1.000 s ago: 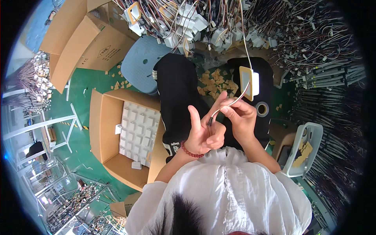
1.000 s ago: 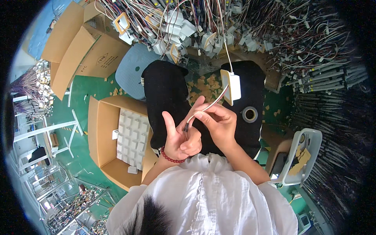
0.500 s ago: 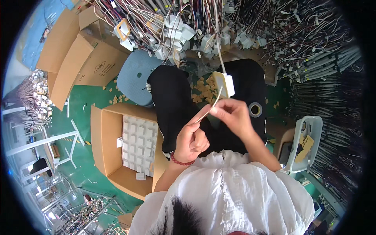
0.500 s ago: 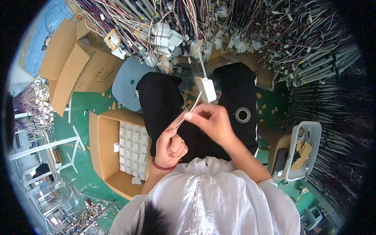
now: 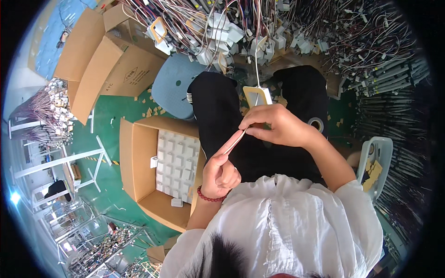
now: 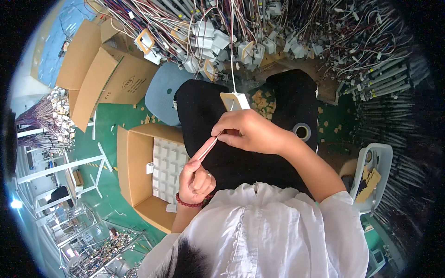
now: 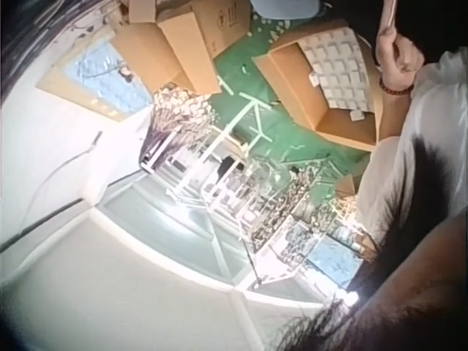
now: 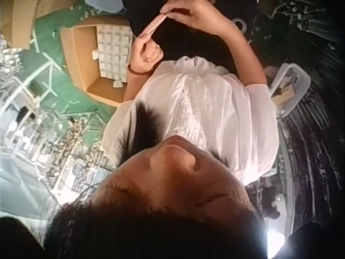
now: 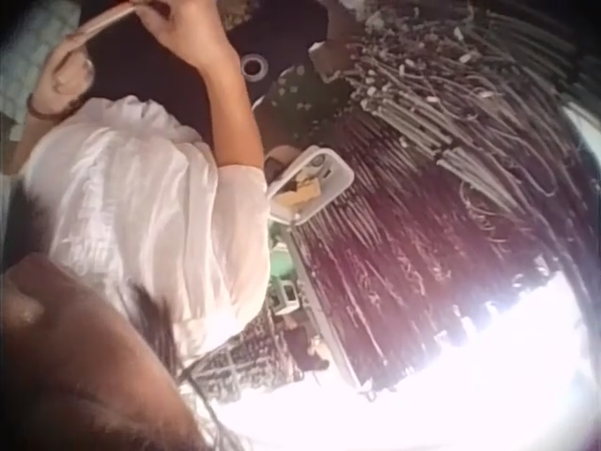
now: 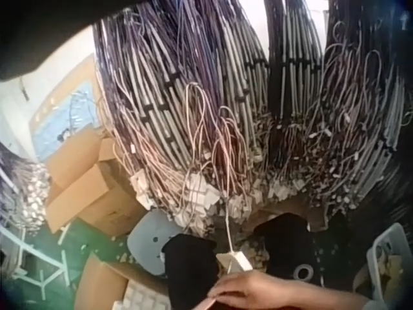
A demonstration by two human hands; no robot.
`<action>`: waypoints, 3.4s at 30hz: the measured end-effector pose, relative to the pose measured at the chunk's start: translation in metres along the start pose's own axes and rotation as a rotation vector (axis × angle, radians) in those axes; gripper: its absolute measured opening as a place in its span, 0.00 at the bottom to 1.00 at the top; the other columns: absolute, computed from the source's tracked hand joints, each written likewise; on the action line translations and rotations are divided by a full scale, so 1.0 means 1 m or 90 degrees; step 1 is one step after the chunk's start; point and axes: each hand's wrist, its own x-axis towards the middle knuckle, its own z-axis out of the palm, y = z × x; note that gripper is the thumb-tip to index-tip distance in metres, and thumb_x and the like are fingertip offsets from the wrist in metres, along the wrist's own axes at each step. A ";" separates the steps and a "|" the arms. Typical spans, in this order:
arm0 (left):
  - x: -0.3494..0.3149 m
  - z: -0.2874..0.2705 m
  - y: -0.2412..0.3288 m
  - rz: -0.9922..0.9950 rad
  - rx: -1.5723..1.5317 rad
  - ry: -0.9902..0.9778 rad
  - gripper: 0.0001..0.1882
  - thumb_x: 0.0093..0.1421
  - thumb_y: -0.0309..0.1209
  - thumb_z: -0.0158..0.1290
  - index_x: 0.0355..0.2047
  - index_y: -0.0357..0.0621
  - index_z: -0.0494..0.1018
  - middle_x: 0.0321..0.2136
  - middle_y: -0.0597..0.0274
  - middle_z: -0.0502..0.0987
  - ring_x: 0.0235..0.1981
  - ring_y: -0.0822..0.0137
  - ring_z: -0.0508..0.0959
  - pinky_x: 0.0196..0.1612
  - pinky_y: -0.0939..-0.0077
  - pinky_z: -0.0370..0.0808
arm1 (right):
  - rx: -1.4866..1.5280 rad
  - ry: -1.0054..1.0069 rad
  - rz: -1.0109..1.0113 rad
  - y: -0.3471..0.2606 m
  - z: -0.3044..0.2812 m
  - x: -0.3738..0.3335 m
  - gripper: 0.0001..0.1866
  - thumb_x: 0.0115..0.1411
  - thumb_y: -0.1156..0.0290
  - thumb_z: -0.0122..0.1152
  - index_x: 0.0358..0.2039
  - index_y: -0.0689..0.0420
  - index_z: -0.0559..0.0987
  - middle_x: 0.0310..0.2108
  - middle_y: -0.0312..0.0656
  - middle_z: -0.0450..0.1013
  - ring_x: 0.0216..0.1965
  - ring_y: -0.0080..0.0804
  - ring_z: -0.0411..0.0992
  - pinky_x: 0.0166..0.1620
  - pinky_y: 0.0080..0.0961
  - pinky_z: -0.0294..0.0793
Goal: Manually assembling and taping electronic cable components in a factory workspace.
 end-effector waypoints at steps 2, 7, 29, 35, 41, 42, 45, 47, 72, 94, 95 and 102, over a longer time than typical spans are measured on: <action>-0.002 -0.001 0.000 -0.002 0.000 -0.011 0.30 0.65 0.30 0.28 0.66 0.41 0.39 0.04 0.72 0.51 0.04 0.77 0.47 0.10 0.81 0.49 | 0.003 0.006 -0.028 0.001 -0.001 0.003 0.07 0.52 0.80 0.60 0.33 0.62 0.78 0.29 0.43 0.74 0.27 0.34 0.72 0.30 0.24 0.71; -0.003 -0.008 0.005 -0.019 0.047 -0.031 0.30 0.65 0.31 0.29 0.66 0.40 0.39 0.04 0.71 0.52 0.04 0.77 0.48 0.10 0.80 0.49 | 0.019 -0.006 -0.020 0.001 -0.001 0.003 0.07 0.50 0.80 0.60 0.32 0.62 0.78 0.27 0.42 0.73 0.26 0.34 0.72 0.29 0.25 0.71; 0.069 0.021 -0.009 0.126 1.066 0.187 0.07 0.60 0.24 0.51 0.31 0.28 0.73 0.21 0.66 0.74 0.24 0.76 0.70 0.30 0.81 0.68 | -0.481 0.198 -0.094 0.012 0.021 -0.056 0.11 0.43 0.65 0.60 0.18 0.60 0.76 0.22 0.42 0.71 0.26 0.37 0.72 0.27 0.33 0.73; 0.077 -0.001 -0.025 0.077 0.799 0.177 0.11 0.63 0.33 0.50 0.30 0.37 0.70 0.21 0.70 0.68 0.23 0.80 0.63 0.27 0.86 0.58 | -0.452 0.273 -0.112 0.016 0.017 -0.069 0.10 0.42 0.67 0.60 0.21 0.61 0.76 0.23 0.41 0.69 0.25 0.35 0.70 0.26 0.30 0.72; 0.089 0.001 -0.053 0.131 0.645 0.199 0.10 0.65 0.34 0.46 0.29 0.41 0.67 0.20 0.72 0.63 0.22 0.80 0.61 0.26 0.86 0.56 | -0.338 0.450 -0.132 0.006 -0.003 -0.102 0.10 0.50 0.71 0.56 0.33 0.59 0.76 0.35 0.41 0.73 0.33 0.35 0.74 0.32 0.27 0.75; 0.090 0.012 -0.056 0.141 0.630 0.193 0.11 0.64 0.33 0.47 0.26 0.41 0.66 0.19 0.72 0.62 0.21 0.79 0.59 0.25 0.85 0.55 | -0.362 0.494 -0.132 -0.002 -0.024 -0.122 0.09 0.52 0.74 0.54 0.35 0.58 0.76 0.40 0.43 0.74 0.38 0.37 0.75 0.35 0.27 0.76; 0.085 0.012 -0.047 0.157 0.599 0.210 0.11 0.63 0.33 0.47 0.25 0.42 0.64 0.18 0.70 0.59 0.19 0.78 0.57 0.24 0.83 0.54 | -0.050 0.760 0.302 0.001 -0.082 -0.229 0.13 0.53 0.74 0.55 0.41 0.54 0.77 0.37 0.38 0.73 0.32 0.27 0.73 0.35 0.23 0.75; 0.085 0.011 -0.046 0.129 0.493 0.170 0.11 0.63 0.33 0.47 0.26 0.42 0.65 0.19 0.70 0.61 0.21 0.78 0.59 0.26 0.82 0.56 | -0.319 0.996 0.494 0.024 -0.123 -0.323 0.09 0.53 0.73 0.55 0.34 0.59 0.79 0.24 0.40 0.74 0.24 0.27 0.72 0.28 0.24 0.70; 0.094 0.012 -0.059 0.077 0.305 0.175 0.09 0.66 0.34 0.44 0.34 0.41 0.68 0.24 0.68 0.67 0.29 0.76 0.70 0.51 0.71 0.72 | 0.029 1.072 0.710 0.107 -0.069 -0.536 0.12 0.61 0.72 0.53 0.44 0.61 0.70 0.24 0.45 0.73 0.23 0.34 0.74 0.28 0.30 0.77; 0.075 0.017 -0.042 0.086 0.269 0.075 0.08 0.64 0.26 0.47 0.39 0.34 0.72 0.45 0.57 0.72 0.39 0.70 0.75 0.46 0.74 0.73 | 0.367 0.333 0.254 -0.017 0.007 -0.077 0.10 0.47 0.85 0.67 0.32 0.66 0.77 0.28 0.34 0.72 0.30 0.20 0.73 0.36 0.17 0.76; 0.073 0.013 -0.037 0.077 0.261 0.073 0.08 0.64 0.26 0.47 0.39 0.34 0.72 0.45 0.57 0.72 0.38 0.70 0.75 0.46 0.74 0.73 | 0.434 0.320 0.265 -0.016 0.009 -0.075 0.10 0.48 0.85 0.65 0.33 0.66 0.78 0.30 0.38 0.73 0.30 0.24 0.74 0.35 0.19 0.77; 0.074 0.001 -0.024 0.075 0.269 0.033 0.08 0.63 0.28 0.49 0.36 0.36 0.74 0.43 0.59 0.73 0.39 0.72 0.74 0.44 0.77 0.71 | 0.595 0.291 0.318 -0.001 0.017 -0.071 0.10 0.53 0.80 0.64 0.37 0.65 0.80 0.29 0.41 0.76 0.28 0.26 0.75 0.35 0.22 0.78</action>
